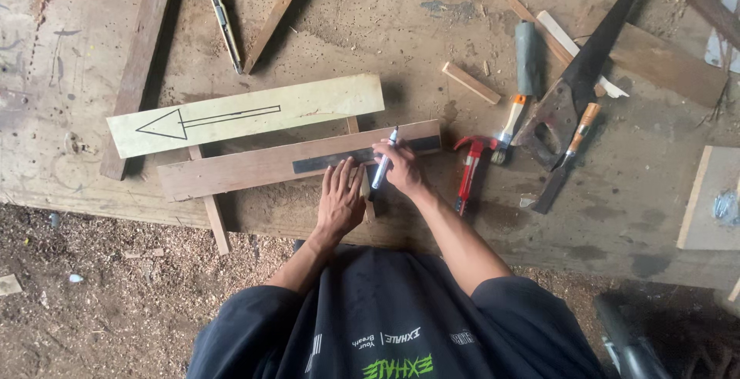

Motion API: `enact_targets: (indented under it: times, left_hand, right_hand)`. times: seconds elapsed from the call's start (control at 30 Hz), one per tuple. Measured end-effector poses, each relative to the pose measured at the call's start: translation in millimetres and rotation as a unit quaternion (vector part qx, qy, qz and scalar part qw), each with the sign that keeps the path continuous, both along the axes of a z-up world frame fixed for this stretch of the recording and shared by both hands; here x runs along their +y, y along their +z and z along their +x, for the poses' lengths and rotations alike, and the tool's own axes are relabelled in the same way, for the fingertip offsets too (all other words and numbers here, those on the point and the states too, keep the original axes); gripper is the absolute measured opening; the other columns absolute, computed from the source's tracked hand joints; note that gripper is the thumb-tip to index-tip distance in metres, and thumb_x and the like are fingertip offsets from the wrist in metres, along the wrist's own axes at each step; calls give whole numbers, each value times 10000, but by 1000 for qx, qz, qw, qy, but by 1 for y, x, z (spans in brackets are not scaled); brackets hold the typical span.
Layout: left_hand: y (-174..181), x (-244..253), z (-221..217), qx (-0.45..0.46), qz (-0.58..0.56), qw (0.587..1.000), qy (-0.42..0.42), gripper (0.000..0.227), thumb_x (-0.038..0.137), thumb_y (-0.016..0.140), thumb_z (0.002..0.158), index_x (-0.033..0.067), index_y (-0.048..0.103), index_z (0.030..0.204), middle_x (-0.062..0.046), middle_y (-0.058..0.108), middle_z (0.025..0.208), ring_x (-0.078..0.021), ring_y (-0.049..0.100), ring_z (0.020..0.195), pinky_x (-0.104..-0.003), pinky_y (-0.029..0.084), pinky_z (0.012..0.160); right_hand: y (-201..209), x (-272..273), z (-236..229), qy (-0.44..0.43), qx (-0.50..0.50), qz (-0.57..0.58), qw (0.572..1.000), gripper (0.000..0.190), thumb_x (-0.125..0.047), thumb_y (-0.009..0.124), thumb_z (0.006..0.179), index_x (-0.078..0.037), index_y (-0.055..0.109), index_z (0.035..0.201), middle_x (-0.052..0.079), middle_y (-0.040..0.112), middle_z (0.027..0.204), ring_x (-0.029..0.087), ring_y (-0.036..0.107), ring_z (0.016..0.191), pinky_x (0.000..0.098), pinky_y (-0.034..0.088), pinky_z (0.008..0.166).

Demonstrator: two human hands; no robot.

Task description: The person uses a metal ruler and a black marker to draw straight lines and an arrow shape on a light-colored wooden plank. They reposition the ruler multiple times to create parallel lines and a triangular arrowhead, then draw a second arrow on a darker plank below.

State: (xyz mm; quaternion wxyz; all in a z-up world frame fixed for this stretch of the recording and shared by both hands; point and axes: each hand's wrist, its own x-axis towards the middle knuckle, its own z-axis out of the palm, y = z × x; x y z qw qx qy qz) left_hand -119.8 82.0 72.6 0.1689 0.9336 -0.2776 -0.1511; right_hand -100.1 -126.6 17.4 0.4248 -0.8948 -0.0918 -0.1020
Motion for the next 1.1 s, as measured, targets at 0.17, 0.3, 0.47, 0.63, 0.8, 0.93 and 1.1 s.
enact_targets:
  times: [0.17,0.3,0.47,0.63,0.8,0.93,1.1]
  left_hand:
    - [-1,1,0,9,10,1000,1,822,299,675,849,17,352,1551,-251,315,1599,-383,301,1485,-564,188,1238]
    - [-2,0,1,14,6,1000,6,801,304,653,870,38,350,1562,-239,306,1613,-373,291,1501,-556,186,1241]
    - [-5,-1,13,13,72,997,5,722,295,617,868,81,386,1518,-260,269,1608,-377,250,1497,-571,164,1209]
    - [-2,2,28,7,14,1000,22,689,273,629,884,66,413,1505,-253,278,1625,-389,247,1523,-551,162,1251]
    - [0,2,40,4,0,1000,1,700,245,637,877,49,413,1511,-268,290,1621,-403,263,1523,-522,177,1270]
    - [-5,-6,48,1,-20,1000,-16,709,230,619,891,48,402,1541,-277,296,1616,-408,282,1513,-509,193,1265]
    - [-10,-17,49,-4,-45,998,-33,644,256,576,979,62,382,1561,-278,290,1631,-413,285,1524,-491,202,1279]
  right_hand:
    - [-6,2,-1,-1,-3,10,1000,308,3,811,836,-75,687,1108,85,754,1097,285,694,1102,412,572,940]
    - [-8,0,-1,7,18,-1,1000,302,-8,822,854,-72,689,1117,104,738,1058,282,693,1078,389,577,920]
    - [-10,8,1,-13,-30,10,999,286,10,809,839,-66,681,1083,93,743,1026,276,687,1000,399,555,884]
    - [-14,16,3,-50,-32,-57,997,284,-62,847,837,-92,684,1067,68,741,999,246,672,927,383,522,842]
    - [-16,13,6,-61,-32,-60,996,287,-76,857,864,-99,671,1081,58,731,978,219,651,886,367,489,828]
    - [-12,5,7,-81,-32,-55,995,320,-74,847,837,-89,674,1106,59,737,1008,243,649,905,383,499,834]
    - [-3,-10,6,-95,-20,-55,994,339,-71,853,859,-88,666,1141,71,733,1074,264,657,947,375,520,851]
